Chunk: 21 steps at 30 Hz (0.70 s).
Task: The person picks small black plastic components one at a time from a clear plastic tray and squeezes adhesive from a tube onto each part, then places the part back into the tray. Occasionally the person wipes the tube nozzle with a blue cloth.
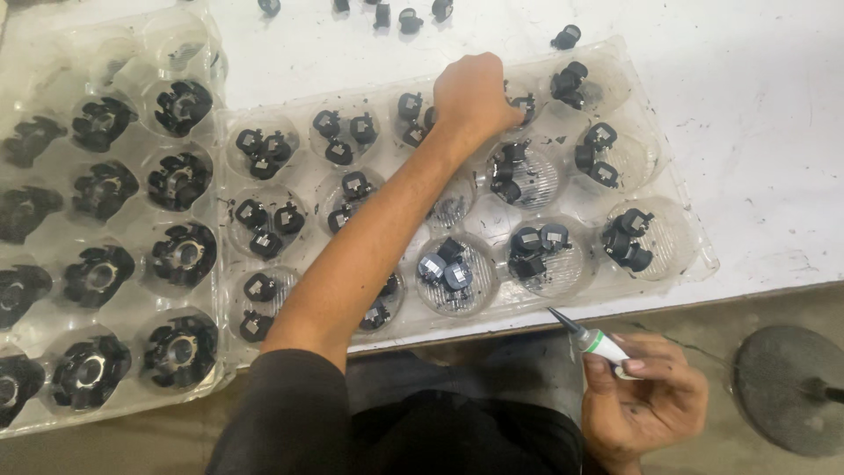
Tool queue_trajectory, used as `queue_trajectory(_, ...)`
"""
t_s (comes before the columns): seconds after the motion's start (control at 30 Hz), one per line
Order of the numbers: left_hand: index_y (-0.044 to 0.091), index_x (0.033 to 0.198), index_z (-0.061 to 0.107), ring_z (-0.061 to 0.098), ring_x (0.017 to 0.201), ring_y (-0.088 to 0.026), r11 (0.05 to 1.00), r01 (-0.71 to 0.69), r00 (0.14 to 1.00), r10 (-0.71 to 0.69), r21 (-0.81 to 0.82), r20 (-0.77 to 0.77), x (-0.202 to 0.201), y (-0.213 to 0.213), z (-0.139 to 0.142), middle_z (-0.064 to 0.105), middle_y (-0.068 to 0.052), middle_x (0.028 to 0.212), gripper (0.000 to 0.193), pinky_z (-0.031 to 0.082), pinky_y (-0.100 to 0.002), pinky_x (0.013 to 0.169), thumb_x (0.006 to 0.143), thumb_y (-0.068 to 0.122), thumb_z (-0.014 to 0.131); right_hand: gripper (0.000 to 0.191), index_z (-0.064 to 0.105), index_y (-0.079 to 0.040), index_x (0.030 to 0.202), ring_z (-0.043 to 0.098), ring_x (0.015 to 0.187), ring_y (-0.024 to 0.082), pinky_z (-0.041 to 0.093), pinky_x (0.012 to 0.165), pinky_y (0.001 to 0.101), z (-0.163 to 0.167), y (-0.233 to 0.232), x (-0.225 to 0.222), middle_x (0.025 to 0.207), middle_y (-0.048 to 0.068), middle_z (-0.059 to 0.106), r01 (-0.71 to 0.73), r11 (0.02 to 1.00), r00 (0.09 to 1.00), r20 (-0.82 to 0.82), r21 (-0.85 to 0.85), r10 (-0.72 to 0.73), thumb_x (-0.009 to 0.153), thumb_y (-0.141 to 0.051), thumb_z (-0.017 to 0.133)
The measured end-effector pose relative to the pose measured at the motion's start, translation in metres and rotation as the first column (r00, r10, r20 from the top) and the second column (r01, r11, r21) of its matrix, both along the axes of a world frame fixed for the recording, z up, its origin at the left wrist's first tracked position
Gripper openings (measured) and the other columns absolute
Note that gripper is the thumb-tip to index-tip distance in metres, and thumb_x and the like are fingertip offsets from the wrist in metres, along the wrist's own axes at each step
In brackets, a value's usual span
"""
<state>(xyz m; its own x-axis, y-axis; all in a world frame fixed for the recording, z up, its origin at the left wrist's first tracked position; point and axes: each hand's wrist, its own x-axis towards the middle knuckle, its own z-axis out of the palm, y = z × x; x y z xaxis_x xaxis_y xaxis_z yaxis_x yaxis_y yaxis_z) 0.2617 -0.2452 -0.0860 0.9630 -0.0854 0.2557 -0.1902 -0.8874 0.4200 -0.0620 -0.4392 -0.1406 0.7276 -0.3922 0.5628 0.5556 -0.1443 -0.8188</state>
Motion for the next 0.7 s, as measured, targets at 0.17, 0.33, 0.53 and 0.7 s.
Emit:
queue_trajectory(0.17,0.007,0.085,0.080,0.074,0.077,-0.022,0.905,0.210,0.975,-0.170,-0.369,0.140,-0.051,0.034,0.017,0.078,-0.010,0.082,0.026,0.059,-0.034,0.073,0.073,0.029,0.086,0.031,0.053,-0.003,0.106,0.063,0.091,0.017,0.054,0.086,0.0255,-0.009,0.002,0.007,0.101,0.016,0.067,-0.107,0.975,0.994,0.030,0.192,0.103,0.098,0.009,0.080)
queue_trajectory(0.33,0.010,0.117,0.077,0.069,0.080,-0.009,0.597,-0.030,0.883,-0.359,-0.802,-0.301,-0.155,0.086,0.012,0.078,-0.006,0.098,0.032,0.058,-0.024,0.070,0.085,0.008,0.077,0.030,0.055,-0.001,0.109,0.067,0.093,0.018,0.058,0.088,0.0275,-0.011,0.013,0.013,0.105,0.017,0.068,-0.234,0.906,0.971,0.040,0.352,0.235,0.096,0.012,0.077)
queue_trajectory(0.53,-0.001,0.110,0.069,0.066,0.105,-0.018,0.208,0.051,0.981,-0.194,-0.977,0.010,-0.285,0.102,-0.022,0.064,-0.015,0.116,0.039,0.059,-0.030,0.094,0.080,-0.017,0.087,0.044,0.053,-0.003,0.116,0.070,0.100,0.022,0.060,0.091,0.0306,-0.008,0.040,0.019,0.111,0.020,0.068,-0.317,0.880,0.935,-0.036,0.354,0.352,0.085,0.016,0.077)
queue_trajectory(0.7,-0.004,0.119,0.071,0.073,0.106,-0.023,-0.143,-0.103,0.994,0.006,-0.984,-0.105,-0.317,0.103,-0.032,0.072,-0.018,0.128,0.040,0.062,-0.036,0.096,0.080,-0.015,0.077,0.045,0.051,-0.005,0.114,0.071,0.103,0.024,0.061,0.087,0.0290,0.004,0.066,0.014,0.108,0.022,0.069,-0.267,0.962,0.960,-0.074,0.056,0.270,0.084,0.012,0.080)
